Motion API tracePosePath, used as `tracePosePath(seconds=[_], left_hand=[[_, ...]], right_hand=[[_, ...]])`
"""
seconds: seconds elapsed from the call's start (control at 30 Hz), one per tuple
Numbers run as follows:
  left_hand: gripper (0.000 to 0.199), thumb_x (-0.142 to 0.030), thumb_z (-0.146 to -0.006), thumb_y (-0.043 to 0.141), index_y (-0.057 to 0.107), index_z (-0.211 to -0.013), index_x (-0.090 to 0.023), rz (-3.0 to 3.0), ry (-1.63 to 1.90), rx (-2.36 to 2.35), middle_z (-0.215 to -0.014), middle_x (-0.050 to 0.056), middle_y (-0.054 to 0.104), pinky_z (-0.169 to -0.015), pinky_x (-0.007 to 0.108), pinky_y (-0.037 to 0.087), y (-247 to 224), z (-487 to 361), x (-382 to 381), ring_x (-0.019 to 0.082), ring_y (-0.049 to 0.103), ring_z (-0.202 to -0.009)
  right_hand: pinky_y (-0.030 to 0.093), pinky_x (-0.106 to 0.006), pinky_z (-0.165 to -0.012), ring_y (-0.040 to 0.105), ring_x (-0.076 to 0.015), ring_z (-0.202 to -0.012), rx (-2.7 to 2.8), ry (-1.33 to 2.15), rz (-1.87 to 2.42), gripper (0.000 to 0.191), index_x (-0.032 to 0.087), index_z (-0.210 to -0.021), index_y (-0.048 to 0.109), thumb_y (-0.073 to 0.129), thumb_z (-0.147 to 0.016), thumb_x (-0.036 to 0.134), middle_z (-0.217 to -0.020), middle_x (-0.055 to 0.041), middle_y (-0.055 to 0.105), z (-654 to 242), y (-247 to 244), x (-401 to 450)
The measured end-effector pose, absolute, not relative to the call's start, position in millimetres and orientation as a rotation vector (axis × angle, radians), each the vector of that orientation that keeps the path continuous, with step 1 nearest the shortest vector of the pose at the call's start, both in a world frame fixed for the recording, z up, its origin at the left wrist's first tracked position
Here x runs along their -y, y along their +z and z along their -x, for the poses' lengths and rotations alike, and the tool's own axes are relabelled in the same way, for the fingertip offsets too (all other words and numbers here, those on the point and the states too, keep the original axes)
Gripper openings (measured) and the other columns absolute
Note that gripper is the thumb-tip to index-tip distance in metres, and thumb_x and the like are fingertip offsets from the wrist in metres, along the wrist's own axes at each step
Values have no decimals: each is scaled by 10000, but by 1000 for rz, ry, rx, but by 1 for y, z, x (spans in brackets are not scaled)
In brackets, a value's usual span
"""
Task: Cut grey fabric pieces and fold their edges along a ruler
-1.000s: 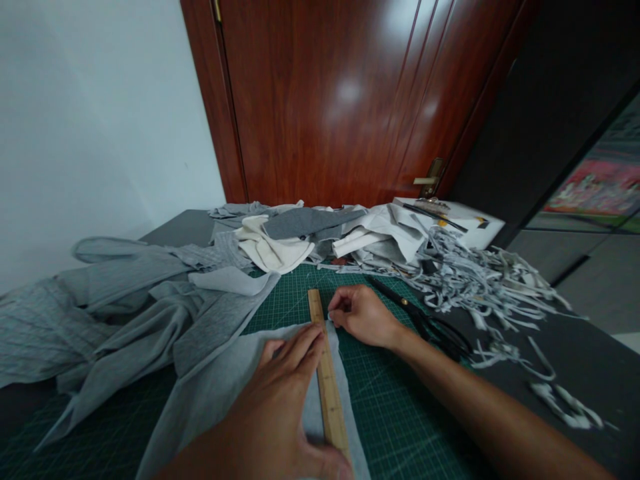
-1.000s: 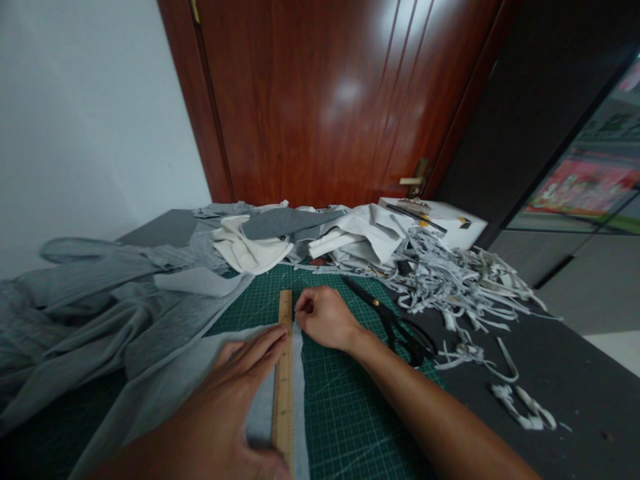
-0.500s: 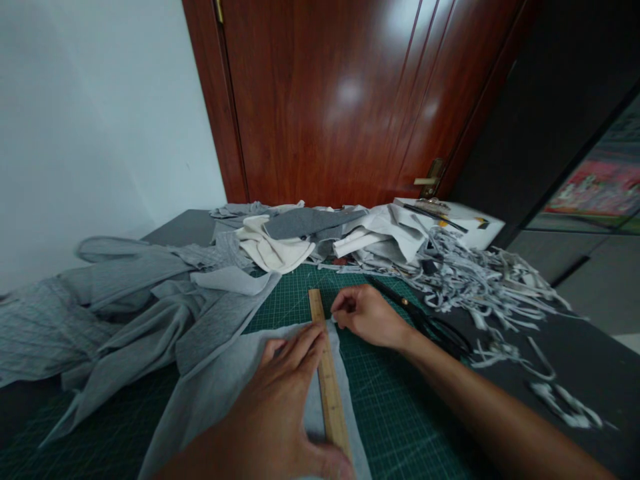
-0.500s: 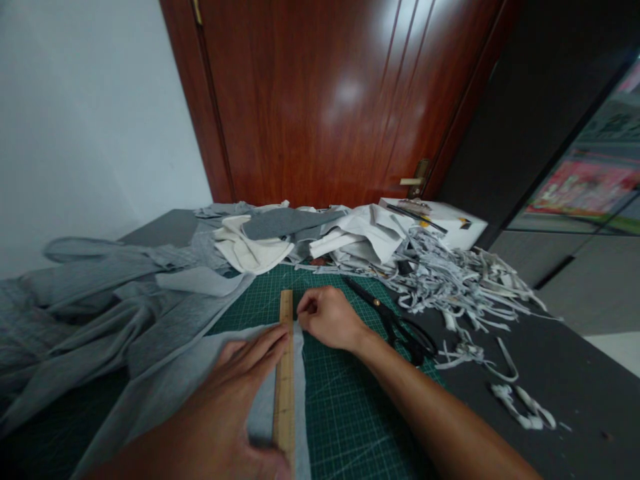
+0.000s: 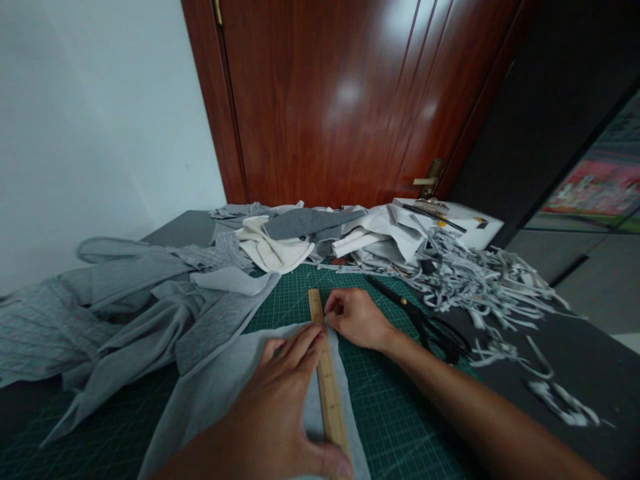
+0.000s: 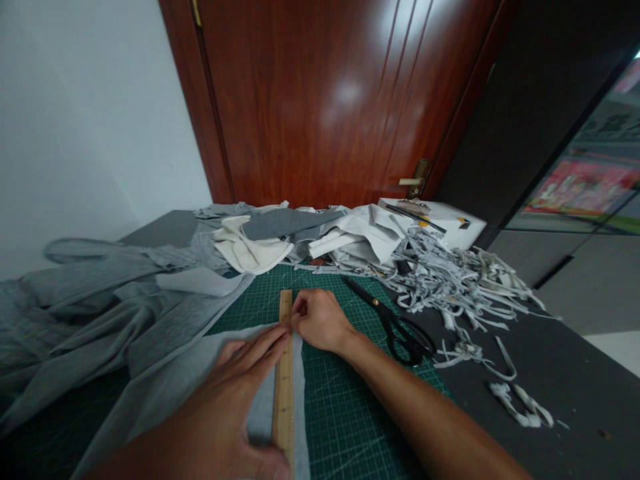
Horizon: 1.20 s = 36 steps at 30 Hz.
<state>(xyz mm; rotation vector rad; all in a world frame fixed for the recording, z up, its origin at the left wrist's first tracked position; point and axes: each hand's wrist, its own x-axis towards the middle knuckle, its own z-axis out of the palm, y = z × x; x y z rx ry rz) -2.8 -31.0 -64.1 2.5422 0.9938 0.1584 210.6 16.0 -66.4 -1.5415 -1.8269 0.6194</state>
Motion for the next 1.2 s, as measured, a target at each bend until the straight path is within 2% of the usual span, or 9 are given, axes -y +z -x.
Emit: tracePosePath(seconds=[0.1, 0.23, 0.37, 0.47, 0.57, 0.63, 0.83, 1.03, 1.2], left_hand=[[1435, -866, -542, 805, 280, -1662, -140, -2531, 177, -986, -1739, 170, 224, -1283, 589, 216, -63, 2, 32, 427, 257, -1574], [1425, -876, -535, 800, 293, -1662, -166, -2529, 195, -975, -1735, 175, 240, -1270, 611, 234, -67, 4, 31, 441, 262, -1568], [1395, -838, -531, 835, 295, -1665, -229, -2534, 268, -965, -1736, 147, 258, -1263, 621, 245, -72, 6, 30, 451, 278, -1559], [1409, -867, -542, 807, 287, -1666, -195, -2547, 250, -970, -1738, 152, 249, -1271, 591, 242, -72, 6, 31, 430, 274, -1565], [1398, -899, -562, 765, 301, -1658, -166, -2569, 211, -960, -1740, 159, 237, -1278, 571, 226, -69, 5, 31, 411, 260, -1574], [1381, -880, -564, 780, 310, -1656, -178, -2573, 211, -964, -1741, 156, 238, -1278, 574, 220, -69, 5, 31, 412, 255, -1576], [1384, -847, -551, 814, 297, -1663, -204, -2564, 259, -953, -1738, 150, 252, -1274, 587, 227, -71, 6, 30, 426, 275, -1565], [1374, -902, -549, 768, 342, -1647, -196, -2540, 244, -955, -1725, 177, 276, -1263, 611, 234, -67, 6, 31, 443, 271, -1564], [1385, -846, -534, 826, 321, -1654, -207, -2558, 247, -951, -1738, 166, 243, -1268, 595, 226, -67, 5, 31, 433, 255, -1572]], right_hand=[[423, -231, -557, 603, -142, -607, 1819, 620, 1552, 149, 165, -758, 721, 640, -743, 41, -666, 8, 686, -212, -65, -18], [410, -212, -504, 599, -132, -547, 1908, 736, 1517, 155, 182, -675, 715, 697, -665, 28, -586, 44, 663, -214, -65, -15], [425, -226, -560, 619, -143, -618, 1838, 624, 1548, 141, 175, -753, 729, 661, -731, 53, -677, 12, 700, -210, -69, -16], [429, -230, -569, 617, -143, -621, 1815, 601, 1558, 154, 173, -765, 726, 633, -752, 51, -689, 5, 704, -210, -69, -16], [423, -216, -531, 611, -135, -567, 1887, 699, 1530, 159, 186, -692, 719, 681, -681, 32, -602, 38, 677, -211, -67, -12], [418, -212, -518, 612, -134, -557, 1906, 726, 1525, 166, 190, -681, 723, 694, -659, 27, -589, 45, 675, -211, -67, -9], [422, -227, -555, 615, -144, -620, 1786, 600, 1590, 138, 173, -762, 719, 638, -749, 63, -688, 1, 705, -209, -69, -11], [402, -209, -483, 604, -133, -528, 1898, 786, 1563, 156, 186, -683, 719, 670, -669, 38, -559, 44, 670, -210, -60, 0], [401, -230, -541, 594, -138, -585, 1832, 626, 1618, 141, 186, -704, 721, 668, -703, 55, -634, 20, 687, -202, -63, 3]])
